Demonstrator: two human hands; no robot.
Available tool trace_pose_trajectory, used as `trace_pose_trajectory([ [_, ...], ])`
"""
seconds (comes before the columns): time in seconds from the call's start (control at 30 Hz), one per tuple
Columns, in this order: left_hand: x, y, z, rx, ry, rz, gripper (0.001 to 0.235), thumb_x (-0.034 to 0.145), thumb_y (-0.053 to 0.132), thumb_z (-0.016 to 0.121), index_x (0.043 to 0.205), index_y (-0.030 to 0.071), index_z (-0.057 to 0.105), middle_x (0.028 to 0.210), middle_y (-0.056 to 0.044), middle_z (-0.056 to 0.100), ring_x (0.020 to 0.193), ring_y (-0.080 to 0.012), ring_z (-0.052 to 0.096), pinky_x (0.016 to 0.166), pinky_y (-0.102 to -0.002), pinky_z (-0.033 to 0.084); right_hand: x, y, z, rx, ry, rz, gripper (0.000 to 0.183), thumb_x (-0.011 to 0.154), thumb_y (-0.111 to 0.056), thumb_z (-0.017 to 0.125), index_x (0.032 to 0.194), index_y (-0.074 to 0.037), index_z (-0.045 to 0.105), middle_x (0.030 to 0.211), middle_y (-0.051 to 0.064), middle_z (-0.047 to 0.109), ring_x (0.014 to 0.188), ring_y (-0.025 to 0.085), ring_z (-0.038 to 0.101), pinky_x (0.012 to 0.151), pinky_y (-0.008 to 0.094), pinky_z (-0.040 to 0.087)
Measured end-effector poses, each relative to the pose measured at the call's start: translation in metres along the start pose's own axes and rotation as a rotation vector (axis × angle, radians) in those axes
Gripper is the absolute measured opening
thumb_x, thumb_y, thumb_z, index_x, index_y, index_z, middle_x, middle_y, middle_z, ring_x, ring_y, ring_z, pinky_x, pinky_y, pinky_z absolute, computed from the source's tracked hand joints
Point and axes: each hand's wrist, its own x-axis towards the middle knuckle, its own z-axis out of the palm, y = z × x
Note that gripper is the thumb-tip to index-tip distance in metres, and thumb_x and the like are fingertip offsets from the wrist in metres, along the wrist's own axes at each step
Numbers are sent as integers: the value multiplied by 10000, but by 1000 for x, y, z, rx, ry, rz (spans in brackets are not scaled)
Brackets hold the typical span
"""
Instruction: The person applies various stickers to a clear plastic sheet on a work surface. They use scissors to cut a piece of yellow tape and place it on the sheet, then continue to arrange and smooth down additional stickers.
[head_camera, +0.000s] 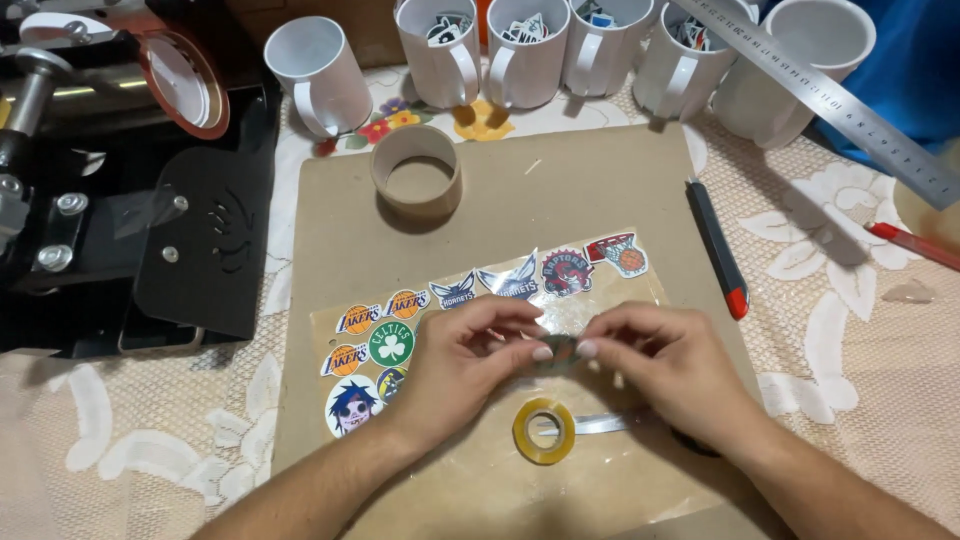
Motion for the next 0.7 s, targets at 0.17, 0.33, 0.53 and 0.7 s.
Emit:
trace_pose_trajectory([
  [0.17,2,-5,-9,205,68,210,78,880,120,723,947,89,750,925,-31,764,796,-113,683,641,-215,537,32,3,-41,-35,155,100,51,904,-120,750,907,-69,756,773,43,705,670,121,550,611,252,412],
  [0.33,1,-8,-6,261,35,352,47,887,37,690,907,60,726,920,-55,748,847,-160,684,630,-239,529,51,18,-42,10,105,146,49,905,-62,744,932,-23,759,811,76,744,734,109,620,670,228,481],
  [0.53,2,-17,-9,229,51,282,66,869,43,709,908,70,755,858,-49,741,751,-132,661,596,-230,503,57,20,-43,15,72,187,231,871,16,740,1077,-39,651,842,115,754,835,172,718,783,286,575],
  [0.7,1,-23,-8,181,48,311,135,836,18,709,914,100,783,801,-88,771,706,-252,707,603,-327,556,59,27,-45,-157,32,77,443,786,-5,804,1186,-23,614,788,103,751,711,166,629,782,316,513],
])
